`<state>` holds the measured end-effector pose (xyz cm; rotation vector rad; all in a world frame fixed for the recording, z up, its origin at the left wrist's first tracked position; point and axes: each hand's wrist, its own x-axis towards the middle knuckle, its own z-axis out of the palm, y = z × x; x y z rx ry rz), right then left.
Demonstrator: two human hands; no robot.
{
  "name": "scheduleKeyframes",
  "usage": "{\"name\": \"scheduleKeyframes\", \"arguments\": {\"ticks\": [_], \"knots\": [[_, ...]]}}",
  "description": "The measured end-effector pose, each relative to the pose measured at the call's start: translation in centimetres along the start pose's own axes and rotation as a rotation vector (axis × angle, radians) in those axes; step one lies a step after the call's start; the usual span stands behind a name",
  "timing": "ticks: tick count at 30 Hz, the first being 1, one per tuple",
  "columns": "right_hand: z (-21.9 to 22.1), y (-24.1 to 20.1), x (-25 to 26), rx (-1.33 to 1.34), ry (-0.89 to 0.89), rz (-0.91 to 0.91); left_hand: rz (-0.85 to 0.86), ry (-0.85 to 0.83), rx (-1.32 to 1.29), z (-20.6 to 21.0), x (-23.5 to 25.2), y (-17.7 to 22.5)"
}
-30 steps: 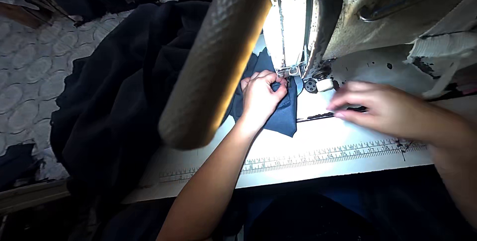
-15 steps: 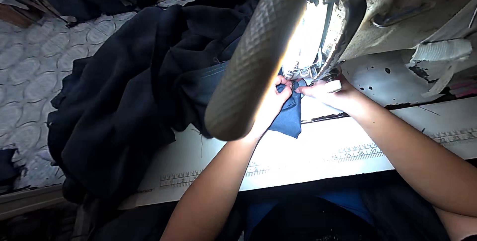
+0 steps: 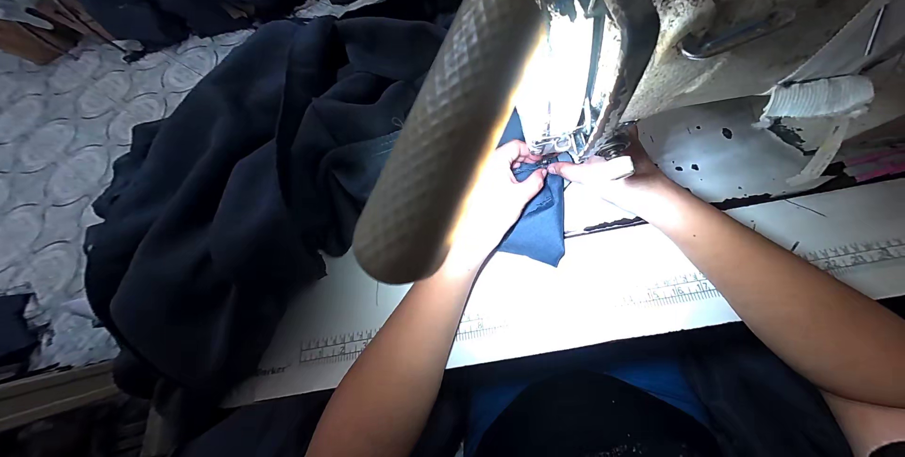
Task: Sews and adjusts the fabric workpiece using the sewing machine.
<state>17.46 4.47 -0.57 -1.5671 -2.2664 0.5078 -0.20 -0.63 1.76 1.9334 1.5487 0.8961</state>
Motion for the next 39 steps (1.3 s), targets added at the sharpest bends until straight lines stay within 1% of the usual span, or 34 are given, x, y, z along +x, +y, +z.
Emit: {"name": "scheduleKeyframes", "arguments": {"ticks": [2,3,5,6,7,8,9,10,11,12,14,15,16,18,20,21,22,23,24,25,26,27,28,29,30,31,33,35,36,38,39], "knots": [[1.2,1.1,0.6,-0.008,0.017,-0.036,-0.051,-0.011,-0.016,-0.2,-0.1,0.2],[1.0,0.9,0.4,0.026,0.01,-0.053,-0.058,-0.008,-0.011,-0.2,-0.1,0.2],[-0.8,-0.1,-0.4,0.117,-0.017,-0.047,-0.046,-0.005,0.019,-0.3,-0.2,0.3],[-2.4,-0.9,-1.1,0.212,-0.032,-0.013,-0.014,-0.003,0.048,-0.3,-0.3,0.3],[-3.9,-1.6,-1.8,0.342,-0.023,0.04,0.033,-0.006,0.072,-0.5,-0.4,0.2],[-5.3,-2.3,-2.1,0.517,-0.02,0.167,0.094,-0.009,0.095,-0.5,-0.6,0.0],[-6.3,-2.7,-2.1,0.7,0.02,0.31,0.155,-0.008,0.118,-0.6,-0.7,-0.1],[-6.7,-2.4,-1.9,0.851,0.085,0.386,0.209,0.007,0.138,-0.5,-0.7,-0.4],[-6.9,-2.1,-1.8,0.94,0.136,0.406,0.234,0.026,0.152,-0.4,-0.7,-0.5],[-7.0,-1.9,-1.9,0.903,0.144,0.373,0.227,0.033,0.167,-0.3,-0.7,-0.7],[-6.8,-1.6,-2.4,0.552,0.078,0.208,0.177,0.017,0.208,-0.2,-0.3,-1.0],[-6.3,-1.2,-2.5,0.42,0.029,0.105,0.16,0.001,0.239,-0.1,-0.1,-0.9],[-5.6,-0.6,-2.6,0.362,-0.023,0.02,0.148,-0.022,0.271,0.0,0.2,-0.9],[-4.2,0.0,-2.9,0.374,-0.073,-0.032,0.178,-0.033,0.3,0.0,0.4,-1.0],[-4.1,-1.1,-3.4,0.465,-0.147,0.035,0.279,-0.056,0.262,-0.6,-0.4,-1.0],[-4.4,-2.0,-3.8,0.557,-0.192,0.098,0.366,-0.115,0.213,-1.0,-1.5,-0.4],[-4.6,-2.7,-4.2,0.707,-0.246,0.178,0.46,-0.223,0.154,-1.3,-2.8,0.7],[-4.5,-3.1,-4.7,0.927,-0.314,0.229,0.554,-0.346,0.076,-1.1,-4.3,1.9],[-4.4,-3.1,-5.2,1.15,-0.405,0.229,0.62,-0.453,-0.021,-0.5,-5.8,2.9],[-4.3,-3.3,-5.9,1.303,-0.463,0.21,0.654,-0.517,-0.113,0.3,-7.1,3.6],[-4.3,-3.6,-6.6,1.365,-0.472,0.179,0.658,-0.515,-0.176,0.8,-8.1,3.8],[-4.5,-3.9,-7.3,1.348,-0.437,0.144,0.65,-0.418,-0.168,0.9,-8.5,3.7],[-4.7,-4.0,-8.1,1.261,-0.382,0.109,0.605,-0.273,-0.127,0.5,-8.3,3.3],[-4.8,-3.9,-8.9,1.126,-0.328,0.072,0.51,-0.146,-0.089,-0.3,-7.7,3.1],[-4.7,-3.8,-9.6,0.948,-0.285,0.031,0.38,-0.06,-0.063,-1.2,-6.7,2.9],[-4.5,-3.6,-10.3,0.769,-0.26,-0.014,0.263,-0.009,-0.023,-2.0,-5.4,2.7],[-4.0,-3.5,-10.6,0.522,-0.284,-0.112,0.144,0.042,0.093,-2.4,-2.6,2.1],[-3.4,-4.0,-10.0,0.399,-0.312,-0.155,0.071,0.086,0.177,-1.0,-0.4,1.7],[-3.2,-4.2,-9.6,0.384,-0.305,-0.14,0.02,0.095,0.161,-0.2,0.3,1.6],[-3.0,-4.5,-8.6,0.421,-0.247,-0.058,-0.065,0.089,0.041,0.7,1.0,1.3],[-3.1,-4.7,-8.4,0.484,-0.198,0.005,-0.055,0.098,-0.011,0.7,0.8,1.1]]}}
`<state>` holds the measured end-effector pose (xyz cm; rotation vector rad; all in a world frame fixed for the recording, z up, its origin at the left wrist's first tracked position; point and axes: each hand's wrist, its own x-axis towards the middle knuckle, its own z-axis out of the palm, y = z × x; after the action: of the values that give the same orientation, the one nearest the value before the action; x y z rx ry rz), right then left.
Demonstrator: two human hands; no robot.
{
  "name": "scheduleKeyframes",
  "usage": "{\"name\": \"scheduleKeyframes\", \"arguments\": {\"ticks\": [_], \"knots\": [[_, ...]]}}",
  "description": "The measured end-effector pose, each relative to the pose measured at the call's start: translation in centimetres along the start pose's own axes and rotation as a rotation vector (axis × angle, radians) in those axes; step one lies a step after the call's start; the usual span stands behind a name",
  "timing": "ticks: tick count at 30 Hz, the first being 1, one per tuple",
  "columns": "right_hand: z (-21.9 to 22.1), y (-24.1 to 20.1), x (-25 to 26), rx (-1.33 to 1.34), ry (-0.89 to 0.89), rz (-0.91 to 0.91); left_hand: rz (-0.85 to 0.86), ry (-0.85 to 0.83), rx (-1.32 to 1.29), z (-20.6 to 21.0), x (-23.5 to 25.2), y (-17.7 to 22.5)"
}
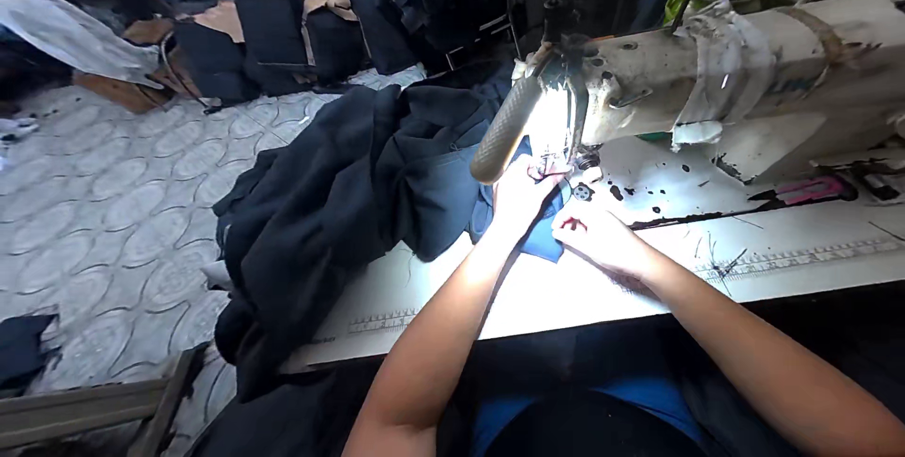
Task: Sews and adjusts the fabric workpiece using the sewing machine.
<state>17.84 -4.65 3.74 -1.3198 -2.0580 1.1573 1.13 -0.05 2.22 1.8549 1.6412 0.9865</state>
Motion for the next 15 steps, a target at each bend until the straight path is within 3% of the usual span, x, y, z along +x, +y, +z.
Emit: {"name": "scheduleKeyframes", "arguments": {"ticks": [3,5,7,9,11,13,15], "knots": [[-0.7,-0.8,0.8,0.381,0.091,0.195,0.09,-0.074,-0.099,-1.5,-2.2,-0.5],[-1.2,-0.7,1.4,0.742,0.035,0.257,0.159,-0.21,-0.06,-2.4,-4.8,-0.2],[-1.1,-0.6,1.8,0.991,-0.03,0.235,0.278,-0.211,-0.013,-2.3,-7.0,-0.2],[-0.9,-0.6,1.7,0.849,0.003,0.137,0.355,-0.045,-0.067,-2.2,-7.7,0.2],[-0.9,0.0,0.0,0.42,-0.004,-0.034,0.4,0.076,-0.131,-2.3,-7.4,0.6],[-1.5,1.0,-3.0,0.161,-0.069,-0.229,0.511,-0.06,-0.051,-2.8,-6.8,1.3],[-2.9,2.4,-6.4,0.042,-0.002,-0.276,0.649,-0.224,0.078,-2.1,-6.6,1.7]]}}
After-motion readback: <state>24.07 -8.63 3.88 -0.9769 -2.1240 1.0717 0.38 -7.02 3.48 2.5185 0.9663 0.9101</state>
